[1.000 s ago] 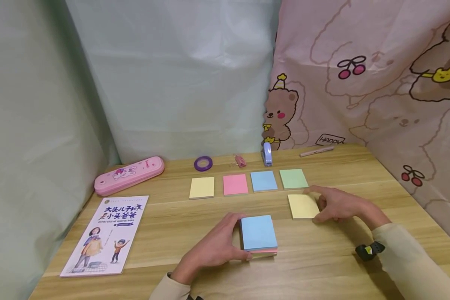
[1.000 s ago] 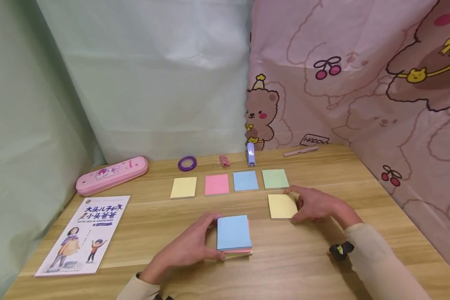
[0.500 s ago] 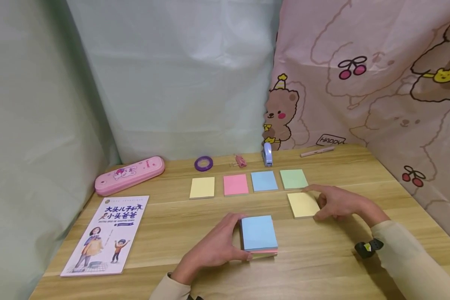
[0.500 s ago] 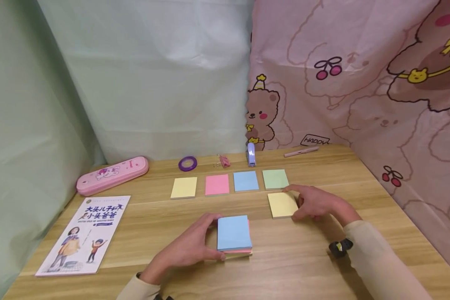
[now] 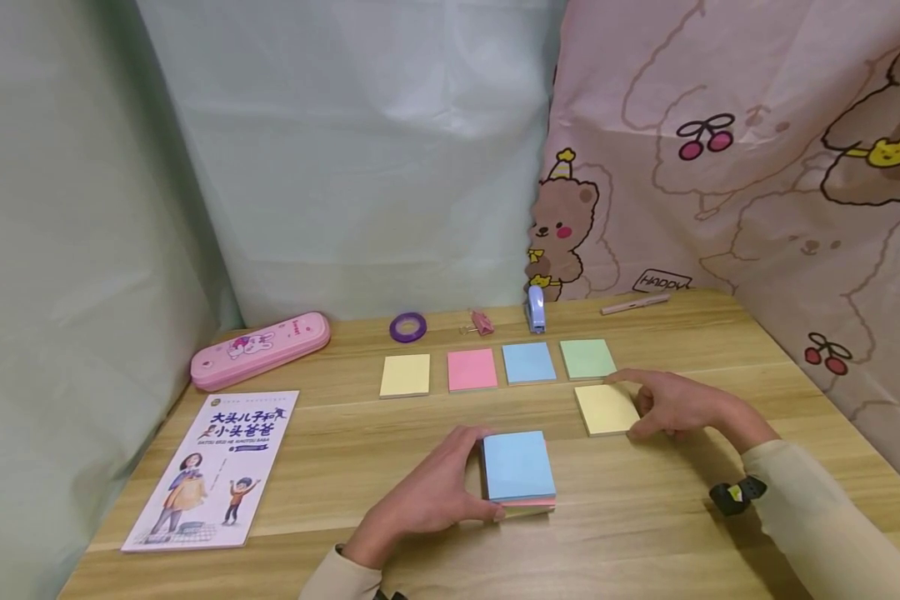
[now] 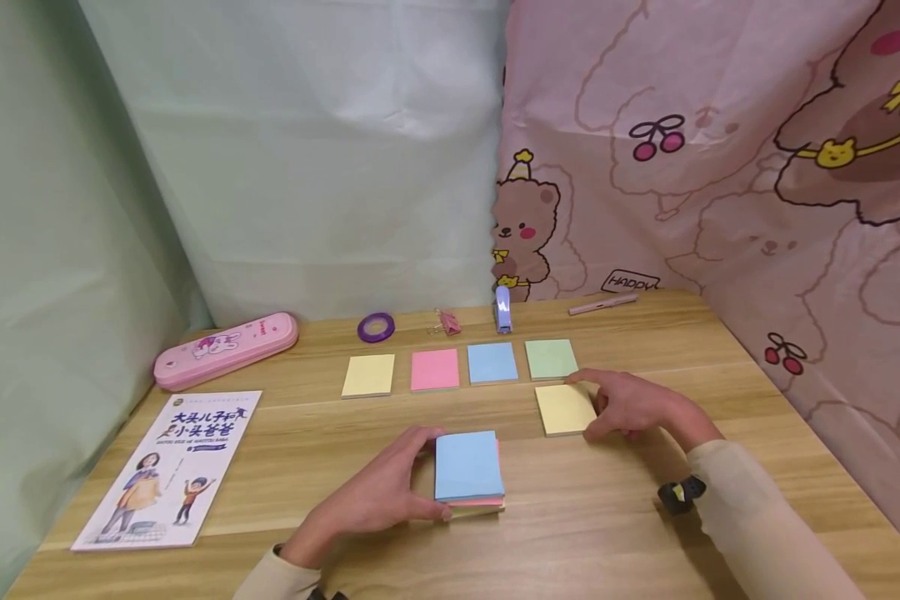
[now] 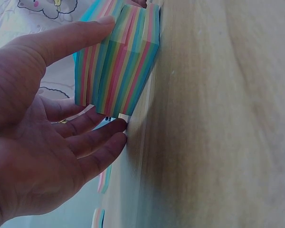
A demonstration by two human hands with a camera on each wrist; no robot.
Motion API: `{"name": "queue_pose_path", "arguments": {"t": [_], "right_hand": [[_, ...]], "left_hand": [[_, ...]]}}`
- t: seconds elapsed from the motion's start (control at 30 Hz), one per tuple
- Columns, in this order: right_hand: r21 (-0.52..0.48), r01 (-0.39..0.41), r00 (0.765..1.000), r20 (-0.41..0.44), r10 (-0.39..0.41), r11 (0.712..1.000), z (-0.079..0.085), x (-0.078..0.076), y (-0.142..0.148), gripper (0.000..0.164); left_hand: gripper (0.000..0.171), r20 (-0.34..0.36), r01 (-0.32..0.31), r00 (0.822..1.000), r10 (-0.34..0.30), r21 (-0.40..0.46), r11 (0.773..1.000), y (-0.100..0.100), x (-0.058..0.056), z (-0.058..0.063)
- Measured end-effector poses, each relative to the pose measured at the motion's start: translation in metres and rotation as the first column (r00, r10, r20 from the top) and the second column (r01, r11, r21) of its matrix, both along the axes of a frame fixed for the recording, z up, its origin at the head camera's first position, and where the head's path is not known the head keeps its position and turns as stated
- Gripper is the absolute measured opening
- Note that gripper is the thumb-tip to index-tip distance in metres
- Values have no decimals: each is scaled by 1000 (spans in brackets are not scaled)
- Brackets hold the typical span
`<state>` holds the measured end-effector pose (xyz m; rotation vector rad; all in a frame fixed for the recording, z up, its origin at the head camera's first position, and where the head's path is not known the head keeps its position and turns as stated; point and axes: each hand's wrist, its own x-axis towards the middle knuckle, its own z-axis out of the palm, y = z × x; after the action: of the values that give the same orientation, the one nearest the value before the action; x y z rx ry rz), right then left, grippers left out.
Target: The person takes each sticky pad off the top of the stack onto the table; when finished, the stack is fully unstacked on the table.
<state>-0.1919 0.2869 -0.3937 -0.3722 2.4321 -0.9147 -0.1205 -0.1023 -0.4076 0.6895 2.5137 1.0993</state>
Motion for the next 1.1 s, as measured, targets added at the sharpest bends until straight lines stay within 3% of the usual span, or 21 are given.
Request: {"name": "queue_pose_path", "arguments": {"t": [0.43, 0.73, 0.9, 1.1], "right_hand": [[-7, -26, 1000, -1, 26, 1000, 0, -1, 3, 88], [41, -80, 983, -161, 85, 996, 21, 1, -3, 85], [8, -117, 962, -248, 115, 993, 33, 8, -25, 76], [-23, -204, 934, -305, 188, 979, 33, 16, -55, 68]], "left_hand": [[91, -7, 3, 1000, -3, 0, 1000, 0, 0, -1], [92, -4, 4, 1000, -4, -5, 1000, 0, 2, 0], [92, 6, -7, 1000, 7, -1, 1000, 1, 1, 0], [93, 9, -14, 1000, 14, 10, 1000, 1, 1, -1]]}}
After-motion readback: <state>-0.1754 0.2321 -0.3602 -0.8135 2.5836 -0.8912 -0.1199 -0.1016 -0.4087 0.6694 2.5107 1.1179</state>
